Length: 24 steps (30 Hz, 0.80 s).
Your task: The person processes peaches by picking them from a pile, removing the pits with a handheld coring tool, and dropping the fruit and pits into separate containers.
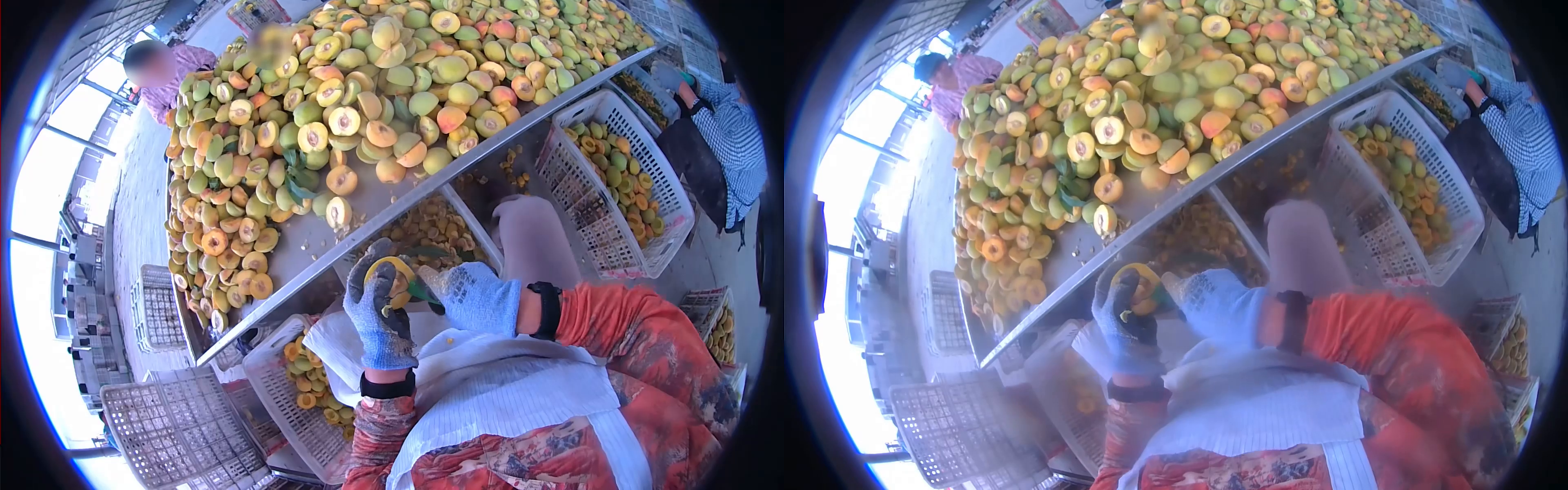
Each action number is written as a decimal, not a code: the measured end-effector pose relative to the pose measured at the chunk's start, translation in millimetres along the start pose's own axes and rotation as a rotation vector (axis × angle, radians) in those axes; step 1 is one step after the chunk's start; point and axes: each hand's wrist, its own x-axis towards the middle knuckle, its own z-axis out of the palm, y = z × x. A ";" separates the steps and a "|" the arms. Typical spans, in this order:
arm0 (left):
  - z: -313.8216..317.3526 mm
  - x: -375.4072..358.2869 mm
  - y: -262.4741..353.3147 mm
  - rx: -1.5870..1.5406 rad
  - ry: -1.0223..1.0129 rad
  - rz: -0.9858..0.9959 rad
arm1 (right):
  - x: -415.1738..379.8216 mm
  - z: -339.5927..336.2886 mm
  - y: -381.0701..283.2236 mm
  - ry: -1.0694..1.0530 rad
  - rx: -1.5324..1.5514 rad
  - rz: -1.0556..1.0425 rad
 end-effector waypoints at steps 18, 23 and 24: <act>-9.3 29.7 -4.6 0.463 0.129 0.297 | 17.2 -24.1 -10.0 -0.309 1.081 0.348; -23.3 59.6 17.9 0.250 -0.079 -0.103 | 26.4 -32.3 -22.2 -0.350 1.123 0.267; -22.4 58.3 19.2 0.212 0.066 -0.229 | 29.3 -29.9 -28.8 -0.244 0.911 0.218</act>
